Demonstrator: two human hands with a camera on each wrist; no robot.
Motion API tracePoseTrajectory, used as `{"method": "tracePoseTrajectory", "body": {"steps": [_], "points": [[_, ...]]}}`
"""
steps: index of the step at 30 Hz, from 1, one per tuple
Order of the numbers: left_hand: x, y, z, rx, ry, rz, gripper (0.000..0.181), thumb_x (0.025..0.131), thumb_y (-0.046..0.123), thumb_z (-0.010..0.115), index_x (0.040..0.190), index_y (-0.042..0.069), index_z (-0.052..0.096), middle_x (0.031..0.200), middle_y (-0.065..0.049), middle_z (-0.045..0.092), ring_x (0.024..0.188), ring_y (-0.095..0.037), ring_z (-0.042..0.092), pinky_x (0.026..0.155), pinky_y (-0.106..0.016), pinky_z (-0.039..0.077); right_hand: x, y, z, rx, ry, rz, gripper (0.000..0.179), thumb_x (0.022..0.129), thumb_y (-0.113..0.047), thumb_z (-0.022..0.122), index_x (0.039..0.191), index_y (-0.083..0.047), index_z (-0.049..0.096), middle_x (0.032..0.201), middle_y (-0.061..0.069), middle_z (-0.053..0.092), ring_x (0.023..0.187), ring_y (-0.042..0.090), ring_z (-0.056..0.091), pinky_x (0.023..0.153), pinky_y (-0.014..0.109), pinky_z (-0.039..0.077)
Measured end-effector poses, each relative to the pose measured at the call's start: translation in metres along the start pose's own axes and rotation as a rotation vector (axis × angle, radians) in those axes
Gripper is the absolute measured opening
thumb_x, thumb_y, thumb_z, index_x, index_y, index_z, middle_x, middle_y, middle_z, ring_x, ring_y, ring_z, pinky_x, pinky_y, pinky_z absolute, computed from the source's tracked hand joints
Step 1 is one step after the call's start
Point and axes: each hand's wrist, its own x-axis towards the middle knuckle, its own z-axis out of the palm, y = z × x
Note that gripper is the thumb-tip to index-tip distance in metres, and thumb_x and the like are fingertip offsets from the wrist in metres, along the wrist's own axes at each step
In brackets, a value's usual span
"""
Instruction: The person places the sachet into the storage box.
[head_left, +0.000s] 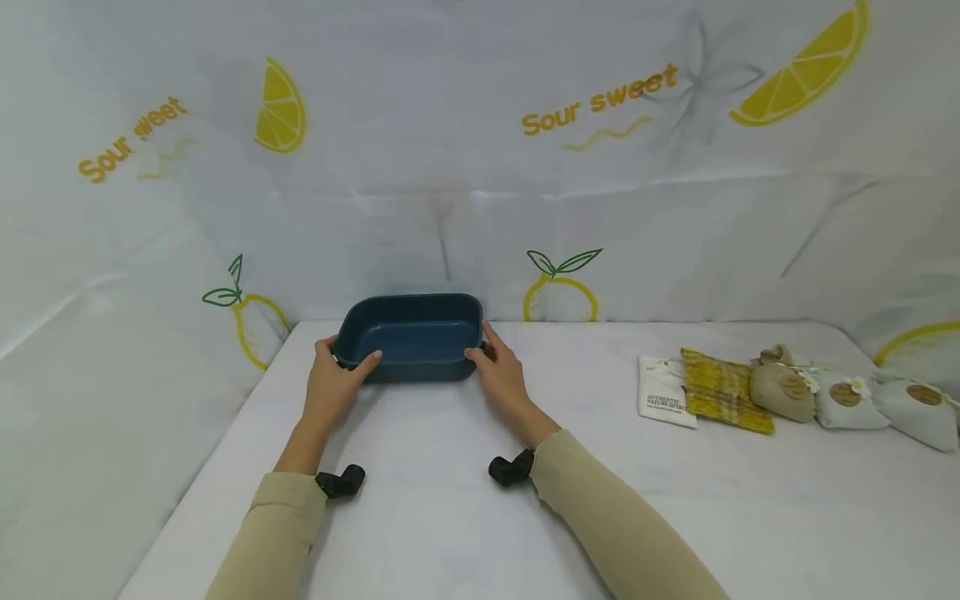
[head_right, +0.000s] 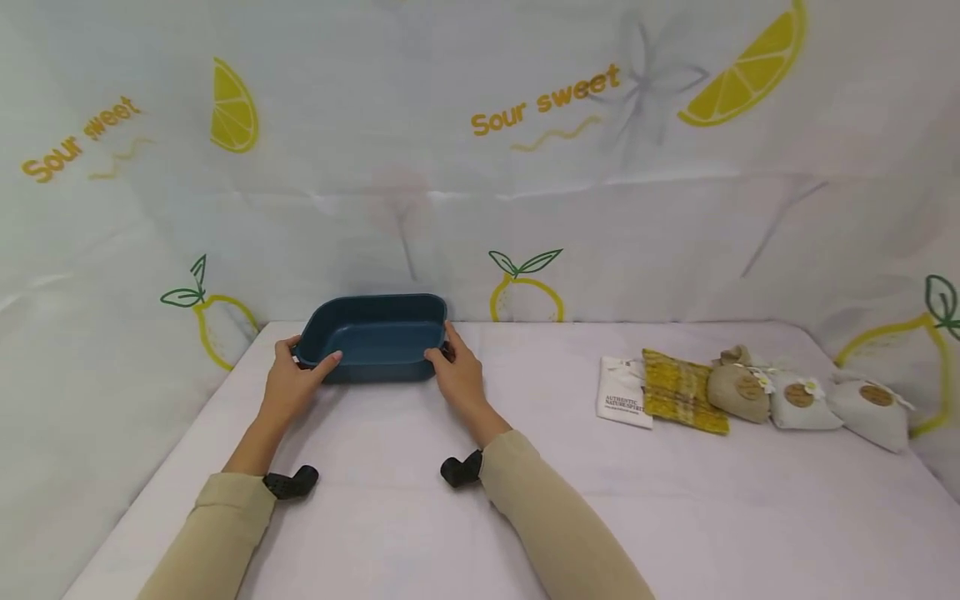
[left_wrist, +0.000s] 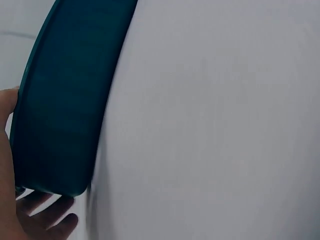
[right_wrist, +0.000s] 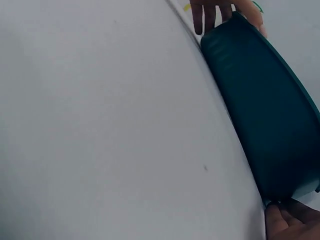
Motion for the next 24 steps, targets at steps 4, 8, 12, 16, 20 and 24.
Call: {"method": "tracePoseTrajectory", "body": {"steps": [4,8,12,16,20,24], "points": [[0.000,0.008,0.010,-0.066,-0.026,-0.013,0.099,0.089,0.056,0.071,0.154,0.007,0.016,0.148,-0.036,0.042,0.136,-0.045,0.047,0.110,-0.059,0.041,-0.001,0.004,-0.013,-0.008,0.028,0.010,0.065,0.097,-0.036,0.055,0.159,-0.033,0.034,0.154,0.012,0.050,0.146,0.027,0.045,0.121,0.049,0.036],[-0.001,0.015,0.028,-0.111,-0.039,-0.007,0.103,0.087,0.053,0.074,0.158,0.011,0.012,0.161,-0.029,0.029,0.146,-0.043,0.037,0.116,-0.060,0.037,-0.004,0.010,-0.031,-0.034,0.051,0.017,0.065,0.096,-0.038,0.054,0.158,-0.034,0.035,0.153,0.012,0.051,0.145,0.026,0.046,0.120,0.048,0.038],[0.001,0.020,0.044,-0.095,-0.058,0.041,0.111,0.086,0.053,0.074,0.164,0.013,0.005,0.167,-0.022,0.018,0.153,-0.042,0.025,0.120,-0.063,0.029,-0.006,0.015,-0.048,-0.055,0.061,0.029,0.065,0.097,-0.039,0.053,0.158,-0.035,0.034,0.150,0.011,0.055,0.142,0.025,0.049,0.118,0.047,0.040],[0.001,0.026,0.057,-0.102,-0.062,0.079,0.109,0.085,0.051,0.076,0.164,0.012,0.012,0.165,-0.021,0.022,0.151,-0.040,0.028,0.121,-0.063,0.028,-0.009,0.019,-0.064,-0.050,0.057,0.027,0.064,0.097,-0.035,0.053,0.158,-0.036,0.033,0.145,0.011,0.060,0.133,0.025,0.059,0.113,0.044,0.045],[0.000,0.036,0.069,-0.158,-0.075,0.084,0.109,0.082,0.051,0.079,0.162,0.010,0.018,0.165,-0.019,0.024,0.152,-0.038,0.028,0.121,-0.060,0.028,-0.012,0.023,-0.081,-0.045,0.064,0.023,0.064,0.098,-0.030,0.052,0.159,-0.036,0.032,0.139,0.011,0.065,0.122,0.025,0.066,0.107,0.042,0.051],[-0.002,0.045,0.081,-0.226,-0.129,0.071,0.113,0.081,0.052,0.081,0.161,0.012,0.012,0.166,-0.021,0.021,0.154,-0.038,0.026,0.122,-0.060,0.029,-0.014,0.028,-0.097,-0.055,0.078,0.016,0.064,0.099,-0.027,0.050,0.159,-0.033,0.032,0.139,0.013,0.065,0.119,0.026,0.067,0.105,0.042,0.052]]}}
